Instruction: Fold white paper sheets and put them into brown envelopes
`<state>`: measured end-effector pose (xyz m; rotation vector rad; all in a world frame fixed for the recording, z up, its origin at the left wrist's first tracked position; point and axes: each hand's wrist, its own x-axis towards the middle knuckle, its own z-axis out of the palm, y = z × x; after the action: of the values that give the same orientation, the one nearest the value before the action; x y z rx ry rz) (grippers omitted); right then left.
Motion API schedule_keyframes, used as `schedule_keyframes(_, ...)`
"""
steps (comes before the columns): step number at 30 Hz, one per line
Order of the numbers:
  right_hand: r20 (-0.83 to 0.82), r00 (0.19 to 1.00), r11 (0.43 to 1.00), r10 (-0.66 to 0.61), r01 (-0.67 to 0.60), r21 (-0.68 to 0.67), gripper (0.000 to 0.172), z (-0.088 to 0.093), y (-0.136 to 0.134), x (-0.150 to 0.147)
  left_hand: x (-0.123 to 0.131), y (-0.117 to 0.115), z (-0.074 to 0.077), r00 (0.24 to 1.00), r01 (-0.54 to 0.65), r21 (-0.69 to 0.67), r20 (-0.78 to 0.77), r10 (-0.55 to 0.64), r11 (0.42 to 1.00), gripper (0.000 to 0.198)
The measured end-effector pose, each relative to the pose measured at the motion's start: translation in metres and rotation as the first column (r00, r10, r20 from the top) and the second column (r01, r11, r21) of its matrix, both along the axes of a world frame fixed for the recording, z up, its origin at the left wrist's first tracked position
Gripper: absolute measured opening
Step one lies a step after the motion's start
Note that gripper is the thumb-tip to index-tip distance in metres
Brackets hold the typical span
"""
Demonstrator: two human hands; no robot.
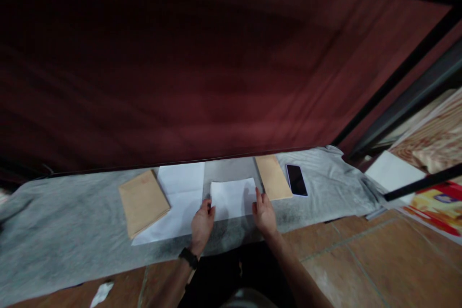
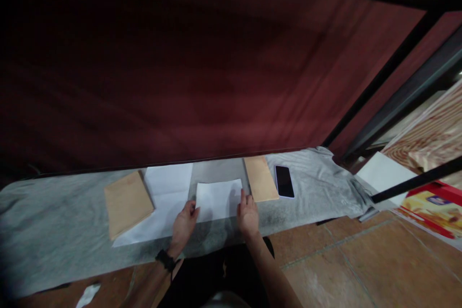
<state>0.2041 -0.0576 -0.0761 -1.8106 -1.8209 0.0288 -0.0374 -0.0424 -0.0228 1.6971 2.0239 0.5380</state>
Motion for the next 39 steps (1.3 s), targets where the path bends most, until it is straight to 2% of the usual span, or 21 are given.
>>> schedule_keyframes(3,0.048,0.996,0.995,0.075,-0.078,0.054,0.062,0.005,0.004,-0.013,0.001,-0.002,-0.002,0.997,0.008,-0.017,-0.077,-0.01,1.0,0.032)
schedule_keyframes(5,0.074,0.988,0.99,0.134,-0.137,0.032,0.057,0.008,0.008,-0.025,0.001,-0.004,-0.004,0.986,0.044,-0.013,-0.158,-0.046,0.999,0.038)
schedule_keyframes(8,0.125,0.977,0.985,0.171,-0.166,-0.049,0.052,0.009,0.013,-0.041,0.003,-0.006,-0.008,0.95,0.13,0.098,-0.298,-0.095,0.987,0.042)
schedule_keyframes(10,0.146,0.974,0.983,0.175,-0.165,-0.082,0.051,0.006,0.014,-0.046,0.01,-0.006,-0.012,0.928,0.209,0.209,-0.35,-0.127,0.955,0.042)
schedule_keyframes(12,0.154,0.972,0.982,0.177,-0.165,-0.087,0.051,0.001,0.013,-0.047,0.023,-0.002,-0.02,0.914,0.315,0.285,-0.349,-0.208,0.905,0.042)
schedule_keyframes(14,0.165,0.968,0.981,0.187,-0.175,-0.085,0.054,-0.005,0.011,-0.046,0.04,0.004,-0.029,0.887,0.429,0.313,-0.323,-0.33,0.847,0.045)
schedule_keyframes(16,0.179,0.965,0.98,0.191,-0.177,-0.091,0.056,-0.009,0.011,-0.045,0.056,0.01,-0.039,0.856,0.498,0.299,-0.319,-0.407,0.814,0.05)
schedule_keyframes(18,0.193,0.963,0.98,0.19,-0.174,-0.101,0.057,-0.011,0.011,-0.045,0.066,0.016,-0.047,0.854,0.495,0.281,-0.331,-0.401,0.822,0.053)
schedule_keyframes(21,0.207,0.962,0.983,0.177,-0.161,-0.094,0.055,-0.011,0.013,-0.044,0.066,0.023,-0.052,0.856,0.471,0.261,-0.365,-0.366,0.842,0.056)
schedule_keyframes(28,0.177,0.984,0.999,0.028,-0.032,0.019,0.053,-0.012,0.007,-0.032,0.04,0.031,-0.049,0.879,0.33,0.248,-0.432,-0.201,0.911,0.059)
schedule_keyframes(32,0.135,0.99,0.999,-0.032,0.032,0.001,0.05,-0.006,0.014,-0.037,0.041,0.035,-0.045,0.873,0.318,0.262,-0.456,-0.174,0.911,0.058)
schedule_keyframes(34,0.108,0.994,1.0,0.014,-0.012,-0.027,0.049,-0.001,0.024,-0.045,0.046,0.037,-0.045,0.854,0.384,0.262,-0.465,-0.232,0.885,0.055)
schedule_keyframes(37,0.086,0.983,0.985,0.164,-0.159,-0.063,0.047,0.006,0.041,-0.057,0.053,0.039,-0.047,0.814,0.488,0.226,-0.467,-0.346,0.843,0.054)
schedule_keyframes(39,0.092,0.974,0.976,0.208,-0.201,-0.082,0.046,0.008,0.049,-0.059,0.054,0.04,-0.05,0.806,0.504,0.226,-0.471,-0.359,0.834,0.055)
